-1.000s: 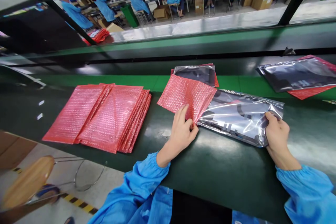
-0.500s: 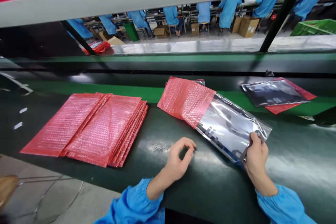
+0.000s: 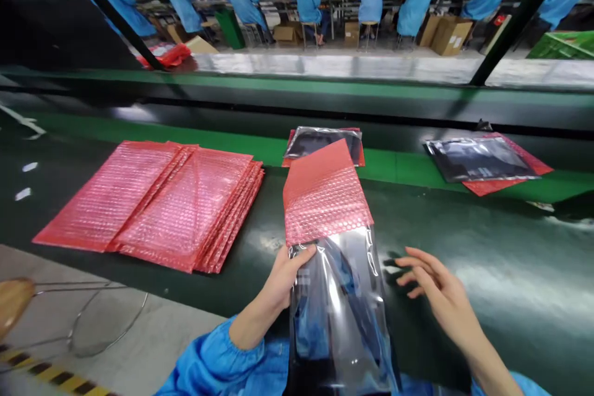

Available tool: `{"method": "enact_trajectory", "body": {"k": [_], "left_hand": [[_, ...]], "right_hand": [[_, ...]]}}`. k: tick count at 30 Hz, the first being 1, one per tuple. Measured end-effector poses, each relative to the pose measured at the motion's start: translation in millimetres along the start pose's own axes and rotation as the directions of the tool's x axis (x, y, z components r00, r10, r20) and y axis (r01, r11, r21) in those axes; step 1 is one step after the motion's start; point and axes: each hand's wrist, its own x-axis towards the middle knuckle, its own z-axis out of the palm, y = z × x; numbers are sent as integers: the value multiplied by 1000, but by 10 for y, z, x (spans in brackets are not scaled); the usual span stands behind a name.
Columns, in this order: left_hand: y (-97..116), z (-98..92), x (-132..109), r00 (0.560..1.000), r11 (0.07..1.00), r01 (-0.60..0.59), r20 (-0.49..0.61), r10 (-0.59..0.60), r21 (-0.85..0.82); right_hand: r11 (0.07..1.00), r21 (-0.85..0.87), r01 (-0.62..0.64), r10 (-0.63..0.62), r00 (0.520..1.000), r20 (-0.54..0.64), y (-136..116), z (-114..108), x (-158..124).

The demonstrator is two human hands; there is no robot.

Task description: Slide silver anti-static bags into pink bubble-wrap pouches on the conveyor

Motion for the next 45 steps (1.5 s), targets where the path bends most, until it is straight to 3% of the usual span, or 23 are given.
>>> {"method": "enact_trajectory", "body": {"k": [5, 10, 12, 15, 18, 21, 23, 26, 30, 34, 38, 45], "left_hand": [[-194, -46, -182, 988, 992, 35, 147, -52, 120], [-245, -121, -250, 989, 993, 36, 141, -52, 113], [-252, -159, -267, 993, 996, 13, 115, -24, 91], [-279, -200, -274, 996, 996, -19, 94, 11, 82], [-328, -226, -248, 997, 990, -52, 69, 43, 133], [-362, -282, -226, 980, 940, -201, 46, 196, 277], [-358, -353, -246, 952, 862, -307, 116, 285, 403], [-320, -481, -344, 928, 691, -371, 251, 274, 620], [-283, -607, -500, 912, 318, -390, 316, 260, 864], [-307, -697, -567, 893, 23, -389, 371, 254, 921], [-332, -807, -592, 873, -113, -421, 436, 218, 900], [-331, -917, -684, 826, -189, -521, 548, 134, 832]], "right_hand": [[936, -341, 82, -73, 997, 39, -151, 218, -3], [697, -632, 338, -343, 932, 120, -35, 233, -127], [644, -641, 418, -365, 904, 222, 4, 217, -207], [640, -589, 494, -365, 870, 333, 52, 225, -341], [663, -582, 472, -346, 882, 321, 90, 252, -444], [691, -586, 423, -289, 905, 313, 123, 264, -520], [702, -584, 408, -257, 910, 326, 150, 261, -579], [691, -594, 412, -249, 907, 340, 208, 257, -685], [653, -603, 459, -288, 886, 364, 291, 269, -800], [601, -620, 505, -292, 860, 419, 339, 270, -864], [601, -581, 549, -254, 820, 512, 341, 246, -927], [605, -511, 611, -299, 768, 566, 351, 212, -985]]}}
